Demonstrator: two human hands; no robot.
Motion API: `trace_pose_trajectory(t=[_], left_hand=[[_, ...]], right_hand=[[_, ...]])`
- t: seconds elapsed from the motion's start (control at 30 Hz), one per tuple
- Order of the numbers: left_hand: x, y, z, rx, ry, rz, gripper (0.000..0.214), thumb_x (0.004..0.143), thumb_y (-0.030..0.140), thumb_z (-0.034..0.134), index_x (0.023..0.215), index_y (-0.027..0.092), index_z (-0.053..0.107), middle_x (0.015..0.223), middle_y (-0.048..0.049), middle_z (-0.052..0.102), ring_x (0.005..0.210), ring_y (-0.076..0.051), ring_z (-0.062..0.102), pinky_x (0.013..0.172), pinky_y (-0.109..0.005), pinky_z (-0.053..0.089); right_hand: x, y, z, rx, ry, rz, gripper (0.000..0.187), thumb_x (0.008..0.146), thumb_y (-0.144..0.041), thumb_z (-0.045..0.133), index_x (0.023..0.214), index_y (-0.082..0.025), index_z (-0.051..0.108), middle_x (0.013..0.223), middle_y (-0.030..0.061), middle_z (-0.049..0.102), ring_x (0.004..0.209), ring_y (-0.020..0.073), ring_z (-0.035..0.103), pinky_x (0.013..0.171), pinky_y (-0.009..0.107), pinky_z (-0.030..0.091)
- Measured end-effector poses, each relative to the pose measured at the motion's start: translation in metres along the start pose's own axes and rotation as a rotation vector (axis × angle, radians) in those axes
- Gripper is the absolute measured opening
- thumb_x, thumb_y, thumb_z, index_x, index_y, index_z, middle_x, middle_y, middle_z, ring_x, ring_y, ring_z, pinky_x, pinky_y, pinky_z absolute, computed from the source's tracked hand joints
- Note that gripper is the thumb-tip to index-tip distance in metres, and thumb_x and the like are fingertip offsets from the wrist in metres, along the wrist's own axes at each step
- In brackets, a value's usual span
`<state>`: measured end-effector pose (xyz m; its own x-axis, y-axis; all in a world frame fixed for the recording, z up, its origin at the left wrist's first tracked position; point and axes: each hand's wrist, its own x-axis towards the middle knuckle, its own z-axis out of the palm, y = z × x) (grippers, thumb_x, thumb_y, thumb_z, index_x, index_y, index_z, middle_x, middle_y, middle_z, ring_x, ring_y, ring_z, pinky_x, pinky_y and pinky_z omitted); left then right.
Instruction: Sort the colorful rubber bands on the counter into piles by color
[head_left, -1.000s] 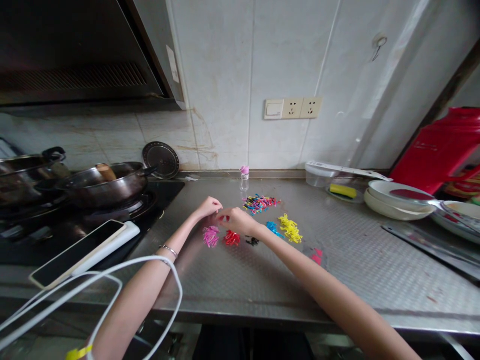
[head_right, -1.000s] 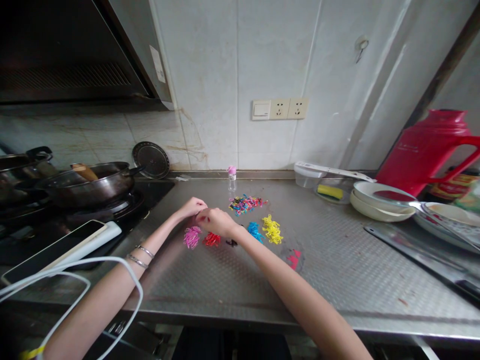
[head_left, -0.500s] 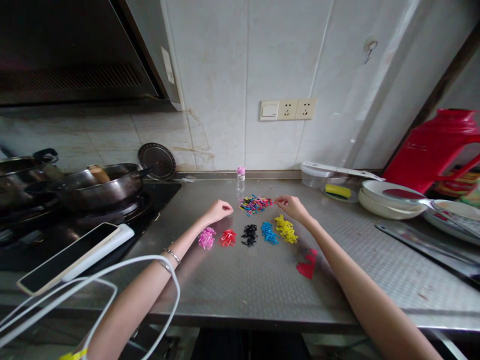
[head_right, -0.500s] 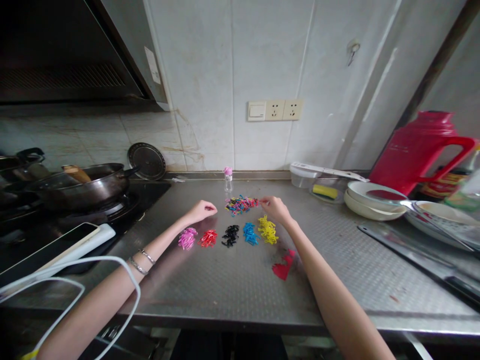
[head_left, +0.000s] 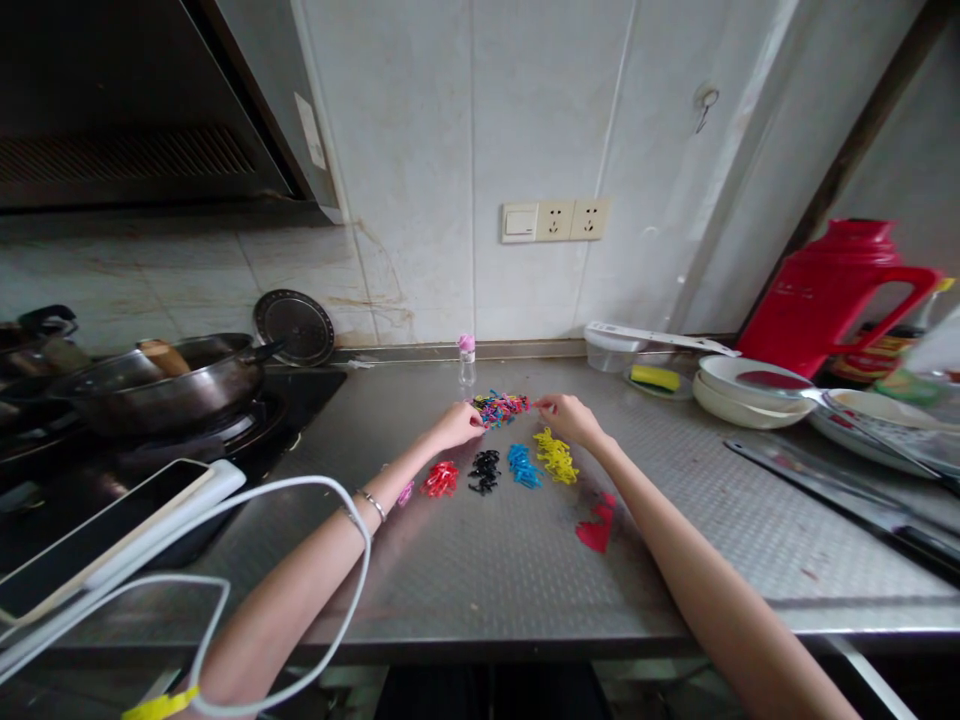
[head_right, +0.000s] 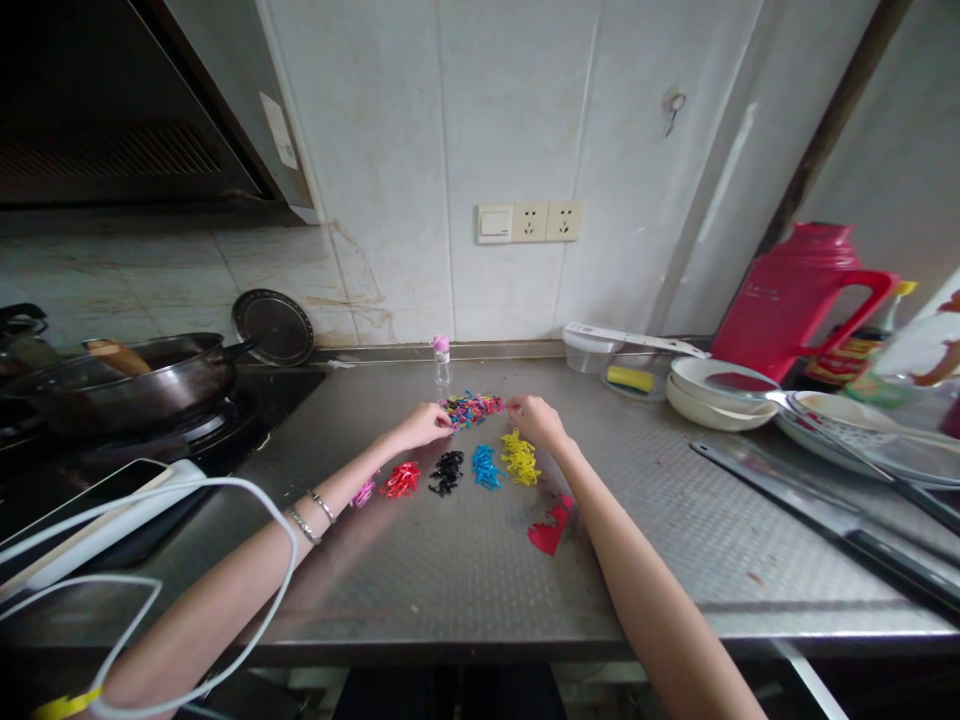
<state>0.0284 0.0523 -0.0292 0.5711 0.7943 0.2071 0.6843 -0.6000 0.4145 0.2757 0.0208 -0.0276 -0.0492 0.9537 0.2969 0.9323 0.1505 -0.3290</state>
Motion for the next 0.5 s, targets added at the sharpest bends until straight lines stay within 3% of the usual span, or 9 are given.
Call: trace_pose_trajectory(t=[0.3,0.5], left_hand=[[-0.0032,0.0001,0.0049,-0.001,0.053,-0.069,0.023,0.070,0.035,0.059,0.077,0.017,0.071,0.075,-0.0068,0.068,0.066,-0.016,0.058,0.067,-0.025,0.041],[-0.0049,-0.0011,0.0028,-0.039,0.083,-0.087,0.019,0.072,0.025,0.055,0.072,0.015,0.071,0.071,-0.0060,0.068,0.067,-0.015,0.058,0.068,-0.024,0.041]], right_hand=[[-0.0002,-0.0006,0.0021,-0.017,-0.014,0.018,0.029,0.077,-0.029,0.044,0.097,-0.024,0.065,0.094,0.0028,0.066,0.083,0.0158,0.060,0.067,0.020,0.042],[-0.0005,0.0005,0.0042,-0.029,-0.010,0.015,0.029,0.077,-0.029,0.044,0.098,-0.025,0.064,0.094,0.0028,0.066,0.085,0.0165,0.060,0.069,0.022,0.043]])
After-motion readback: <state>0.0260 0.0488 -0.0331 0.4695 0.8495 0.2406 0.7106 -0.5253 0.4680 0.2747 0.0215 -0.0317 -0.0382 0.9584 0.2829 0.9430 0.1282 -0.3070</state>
